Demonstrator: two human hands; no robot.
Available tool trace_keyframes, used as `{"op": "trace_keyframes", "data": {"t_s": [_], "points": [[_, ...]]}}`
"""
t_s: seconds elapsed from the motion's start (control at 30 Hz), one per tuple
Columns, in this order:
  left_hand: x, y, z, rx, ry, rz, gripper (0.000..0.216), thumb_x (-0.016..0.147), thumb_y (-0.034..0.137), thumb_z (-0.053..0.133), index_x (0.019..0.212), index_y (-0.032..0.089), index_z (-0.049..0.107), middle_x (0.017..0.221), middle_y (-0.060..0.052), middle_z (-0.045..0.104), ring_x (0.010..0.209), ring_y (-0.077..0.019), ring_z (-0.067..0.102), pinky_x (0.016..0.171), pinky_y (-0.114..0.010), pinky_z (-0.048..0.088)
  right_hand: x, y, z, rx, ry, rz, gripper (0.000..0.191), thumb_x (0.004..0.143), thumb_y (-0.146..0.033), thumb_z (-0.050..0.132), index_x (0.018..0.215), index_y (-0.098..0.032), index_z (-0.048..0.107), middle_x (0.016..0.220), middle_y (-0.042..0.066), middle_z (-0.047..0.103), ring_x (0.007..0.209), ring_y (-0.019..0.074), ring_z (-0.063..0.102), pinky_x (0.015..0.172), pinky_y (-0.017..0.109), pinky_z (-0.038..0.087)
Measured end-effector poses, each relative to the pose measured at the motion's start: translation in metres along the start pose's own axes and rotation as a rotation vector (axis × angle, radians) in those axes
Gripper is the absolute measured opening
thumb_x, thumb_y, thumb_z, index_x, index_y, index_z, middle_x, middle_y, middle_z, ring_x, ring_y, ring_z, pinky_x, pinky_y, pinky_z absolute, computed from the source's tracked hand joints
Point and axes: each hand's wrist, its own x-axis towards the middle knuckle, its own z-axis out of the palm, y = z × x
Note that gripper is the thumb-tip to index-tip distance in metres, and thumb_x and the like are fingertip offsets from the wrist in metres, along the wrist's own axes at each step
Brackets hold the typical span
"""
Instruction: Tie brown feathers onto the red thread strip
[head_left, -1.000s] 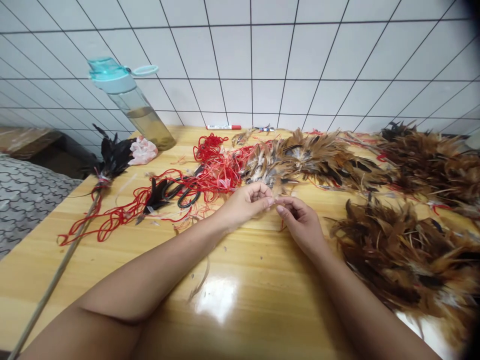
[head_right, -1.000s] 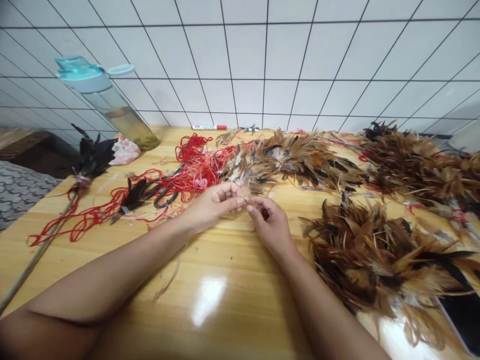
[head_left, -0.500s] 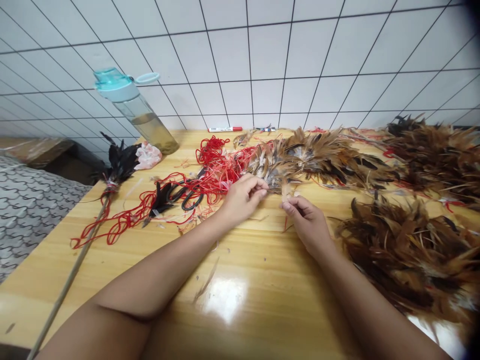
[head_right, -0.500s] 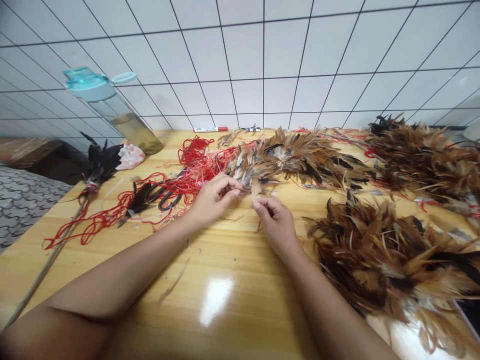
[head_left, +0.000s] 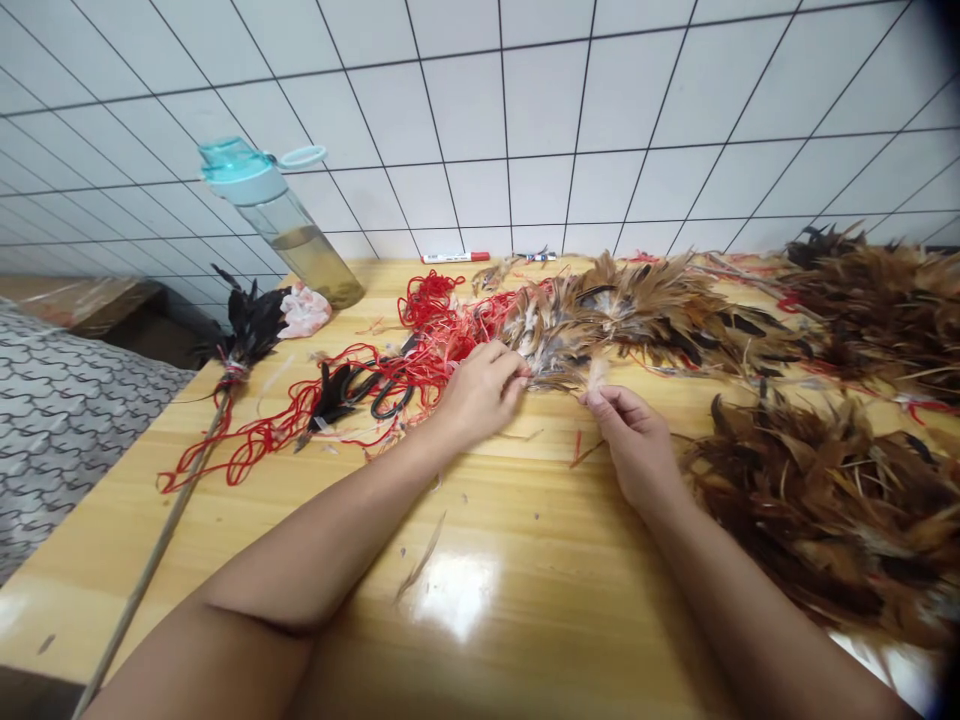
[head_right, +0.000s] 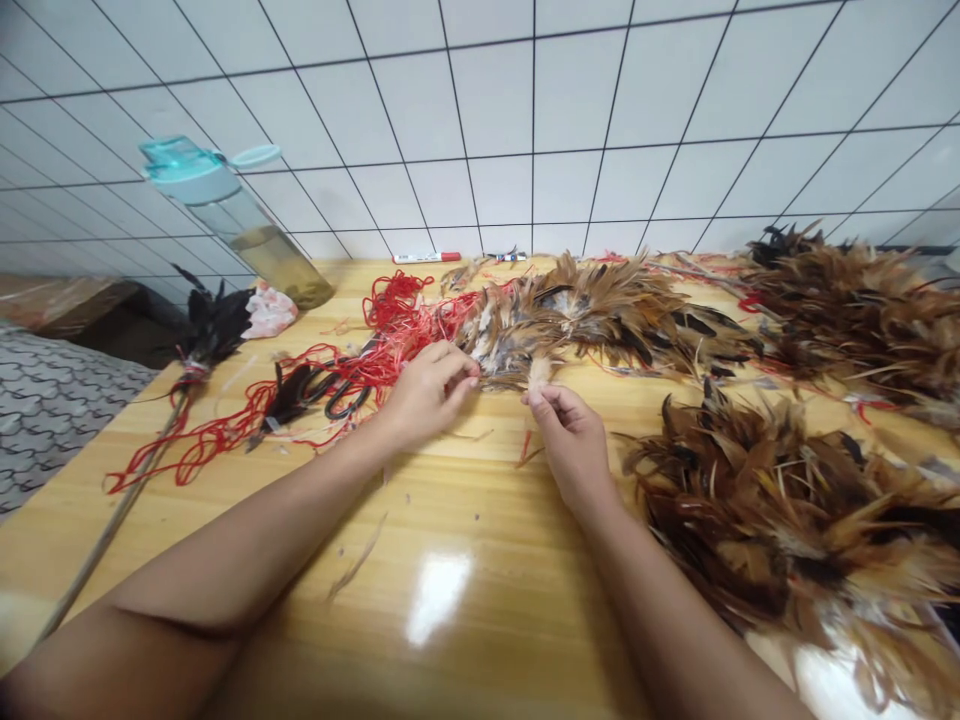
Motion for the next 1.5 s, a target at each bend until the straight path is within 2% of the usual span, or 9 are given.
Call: {"op": "trace_keyframes", "data": {"t_s": [0.2,0.4,0.47,0.63,0.8,1.0,1.17,1.3,1.5], "points": [[0.008,-0.005,-0.025,-0.242,-0.064,-0.169,0.011,0.081,0.023,0.052,0.078,0.015,0.059,0.078,-0.002,0.058,0.068,-0.0112,0.051,0.064,-0.023,0.040,-0.001,-0.001,0.000,-0.061,-0.006,-0.013,0.020,0.079,-0.040,0.063,0.077,-0.019,0.064,0.080,0.002,0.065,0.079,0.0158,0.057,0.075,0.028,0.045],[0.010,-0.020,-0.071,-0.187,-0.857,-0.080,0.011,0.074,0.019,0.055,0.075,0.019,0.066,0.068,0.002,0.063,0.060,-0.0102,0.054,0.056,-0.019,0.036,-0.001,0.000,-0.001,-0.076,-0.013,-0.020,0.021,0.079,-0.040,0.062,0.076,-0.019,0.064,0.074,0.001,0.061,0.072,0.0142,0.053,0.067,0.026,0.042],[0.010,-0.020,-0.079,-0.042,-0.794,-0.084,0.013,0.074,0.019,0.056,0.076,0.020,0.068,0.072,0.001,0.066,0.062,-0.0111,0.056,0.058,-0.020,0.037,0.000,0.000,-0.001,-0.085,-0.014,-0.026,0.021,0.079,-0.040,0.062,0.075,-0.019,0.064,0.072,0.001,0.060,0.069,0.0136,0.052,0.064,0.025,0.041],[0.007,-0.007,-0.055,0.132,-0.216,-0.040,0.016,0.084,0.024,0.051,0.088,0.019,0.066,0.087,-0.004,0.066,0.083,-0.0167,0.059,0.076,-0.027,0.043,0.000,0.000,0.000,-0.081,-0.009,-0.031,0.020,0.079,-0.039,0.063,0.074,-0.019,0.064,0.072,0.000,0.060,0.069,0.0135,0.052,0.065,0.025,0.041],[0.001,0.001,-0.016,0.330,-0.232,-0.014,0.020,0.087,0.020,0.046,0.096,0.015,0.063,0.099,-0.011,0.060,0.094,-0.0225,0.055,0.083,-0.035,0.046,-0.001,-0.002,0.001,-0.087,-0.004,-0.041,0.020,0.078,-0.038,0.063,0.073,-0.019,0.063,0.071,0.000,0.059,0.068,0.0133,0.051,0.064,0.025,0.041],[0.001,-0.001,-0.015,0.402,-0.283,0.011,0.019,0.087,0.015,0.043,0.087,0.015,0.061,0.091,-0.009,0.058,0.088,-0.0203,0.054,0.080,-0.033,0.045,-0.001,-0.002,0.000,-0.122,-0.018,-0.051,0.021,0.079,-0.040,0.062,0.073,-0.019,0.063,0.070,0.000,0.059,0.067,0.0133,0.050,0.062,0.024,0.040],[0.005,-0.006,-0.028,0.138,-0.223,-0.092,0.014,0.085,0.018,0.045,0.083,0.016,0.059,0.084,-0.006,0.057,0.077,-0.0164,0.052,0.070,-0.030,0.042,0.000,0.002,0.000,-0.126,-0.024,-0.057,0.022,0.079,-0.040,0.062,0.073,-0.020,0.063,0.070,0.000,0.059,0.068,0.0141,0.051,0.061,0.025,0.039],[0.006,0.002,-0.032,-0.290,-0.194,-0.226,0.011,0.085,0.025,0.048,0.082,0.016,0.054,0.076,0.000,0.056,0.069,-0.0113,0.050,0.064,-0.024,0.038,-0.001,0.002,0.001,-0.112,-0.021,-0.051,0.021,0.079,-0.039,0.062,0.074,-0.019,0.063,0.072,0.001,0.061,0.069,0.0142,0.053,0.064,0.025,0.041],[0.001,0.031,-0.014,-0.950,-0.277,-0.476,0.018,0.080,0.031,0.059,0.080,0.015,0.051,0.068,0.002,0.055,0.058,-0.0070,0.048,0.057,-0.021,0.037,-0.002,0.002,0.002,-0.171,-0.030,-0.069,0.021,0.080,-0.039,0.061,0.075,-0.019,0.064,0.070,0.001,0.059,0.067,0.0145,0.051,0.062,0.026,0.040]]}}
